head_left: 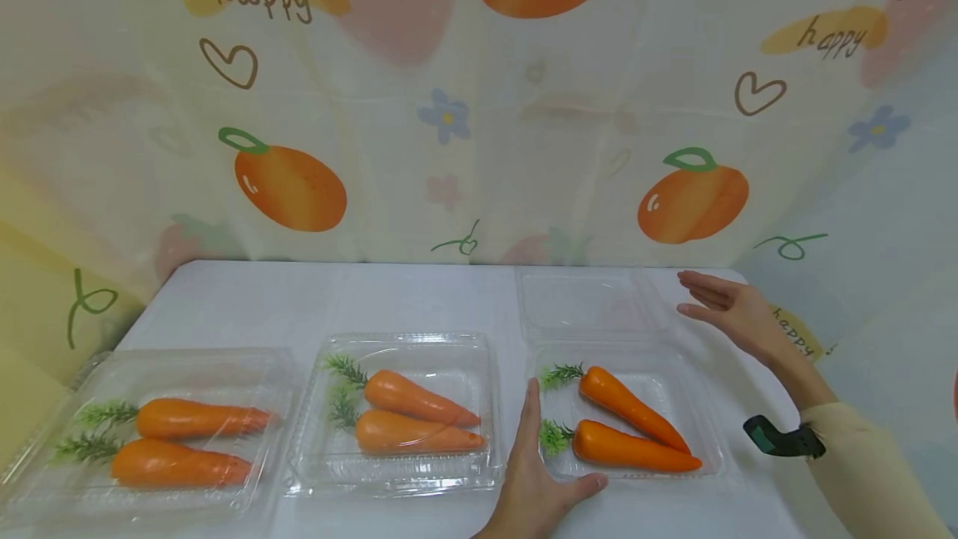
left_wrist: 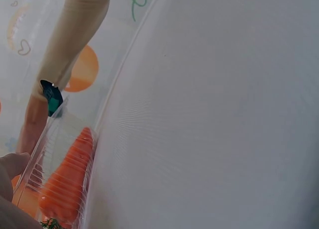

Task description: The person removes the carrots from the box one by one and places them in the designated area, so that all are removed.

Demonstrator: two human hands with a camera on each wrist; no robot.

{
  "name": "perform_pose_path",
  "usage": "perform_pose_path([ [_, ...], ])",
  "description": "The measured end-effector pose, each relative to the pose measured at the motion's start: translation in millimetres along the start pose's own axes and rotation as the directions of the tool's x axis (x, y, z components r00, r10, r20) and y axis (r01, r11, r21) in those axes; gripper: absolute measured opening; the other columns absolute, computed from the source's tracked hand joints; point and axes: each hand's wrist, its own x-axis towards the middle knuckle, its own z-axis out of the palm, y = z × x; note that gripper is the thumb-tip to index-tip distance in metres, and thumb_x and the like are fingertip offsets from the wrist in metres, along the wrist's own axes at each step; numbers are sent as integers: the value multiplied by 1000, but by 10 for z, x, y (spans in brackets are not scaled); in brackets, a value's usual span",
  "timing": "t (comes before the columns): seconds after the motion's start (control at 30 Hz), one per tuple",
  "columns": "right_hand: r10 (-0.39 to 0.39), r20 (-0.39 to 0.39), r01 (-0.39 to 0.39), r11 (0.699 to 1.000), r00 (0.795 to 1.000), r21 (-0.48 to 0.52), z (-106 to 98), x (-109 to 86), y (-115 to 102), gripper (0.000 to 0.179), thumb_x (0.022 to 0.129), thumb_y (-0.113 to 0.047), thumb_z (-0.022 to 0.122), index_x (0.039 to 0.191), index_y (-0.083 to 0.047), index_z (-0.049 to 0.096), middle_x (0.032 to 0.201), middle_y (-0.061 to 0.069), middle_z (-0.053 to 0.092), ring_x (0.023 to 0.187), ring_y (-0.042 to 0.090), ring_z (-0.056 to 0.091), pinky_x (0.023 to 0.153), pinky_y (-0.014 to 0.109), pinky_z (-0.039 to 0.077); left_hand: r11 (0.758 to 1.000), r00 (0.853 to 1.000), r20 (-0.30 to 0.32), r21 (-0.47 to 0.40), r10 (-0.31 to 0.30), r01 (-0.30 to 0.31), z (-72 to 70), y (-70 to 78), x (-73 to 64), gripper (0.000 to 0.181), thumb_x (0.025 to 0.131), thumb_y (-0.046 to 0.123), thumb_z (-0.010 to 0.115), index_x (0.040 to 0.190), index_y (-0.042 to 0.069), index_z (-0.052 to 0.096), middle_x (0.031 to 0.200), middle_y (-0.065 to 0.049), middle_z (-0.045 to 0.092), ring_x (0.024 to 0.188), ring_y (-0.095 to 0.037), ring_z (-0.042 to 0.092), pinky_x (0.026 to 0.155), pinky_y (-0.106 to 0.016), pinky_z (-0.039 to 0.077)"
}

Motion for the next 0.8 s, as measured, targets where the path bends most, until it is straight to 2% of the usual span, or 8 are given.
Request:
perform_pose_path([
  [0.13,-29,-10,29,1000,1000,-6,23,-37,-59,58,94,-25,67,142,2,48,139,25,52,127,36,50,83,4,44,1000,1000,2,0,0,0,-18,3,3,126,68,33,90,158,31,3,164,-4,13,146,-34,22,114,-61,20],
  [0.27,-47,-21,47,999,999,-15,41,-74,-102,57,94,-25,67,141,0,49,138,24,53,125,14,55,82,4,45,1000,1000,2,-5,-3,3,-30,4,4,126,68,33,90,159,31,3,164,-3,13,146,-32,23,115,-59,20],
  [0.37,-59,-27,59,998,998,-9,58,-100,-132,56,93,-23,68,141,-1,50,138,24,54,123,6,56,82,4,46,1000,1000,-2,-8,2,-2,-38,7,4,126,68,32,90,159,30,3,164,-4,13,146,-33,23,115,-60,20],
  [0.6,-74,-15,74,997,997,1,143,-193,-206,56,93,-23,68,142,-3,50,139,21,54,123,2,54,83,6,46,1000,1000,-6,2,26,-26,-66,13,1,126,69,31,90,159,25,3,163,-6,12,146,-34,21,114,-60,20],
  [0.67,-80,-8,80,997,997,2,171,-224,-223,56,94,-23,68,143,-3,49,139,21,54,123,1,53,83,6,46,1000,1000,-8,9,17,-17,-57,6,5,126,68,32,90,159,25,3,163,-6,13,146,-34,22,115,-60,20],
  [0.73,-88,-7,88,996,996,-3,191,-261,-232,56,93,-21,68,143,-2,49,139,22,54,121,-7,51,83,7,47,1000,1000,-6,17,9,-9,-37,4,2,127,68,33,90,159,26,3,163,-6,13,146,-34,22,114,-60,21],
  [0.8,-90,-9,90,996,996,-24,197,-305,-242,56,93,-21,69,143,-3,50,139,21,54,121,-3,53,83,9,48,1000,1000,-1,16,5,-5,-15,3,2,126,68,34,90,159,26,3,163,-6,14,146,-34,22,114,-61,21],
])
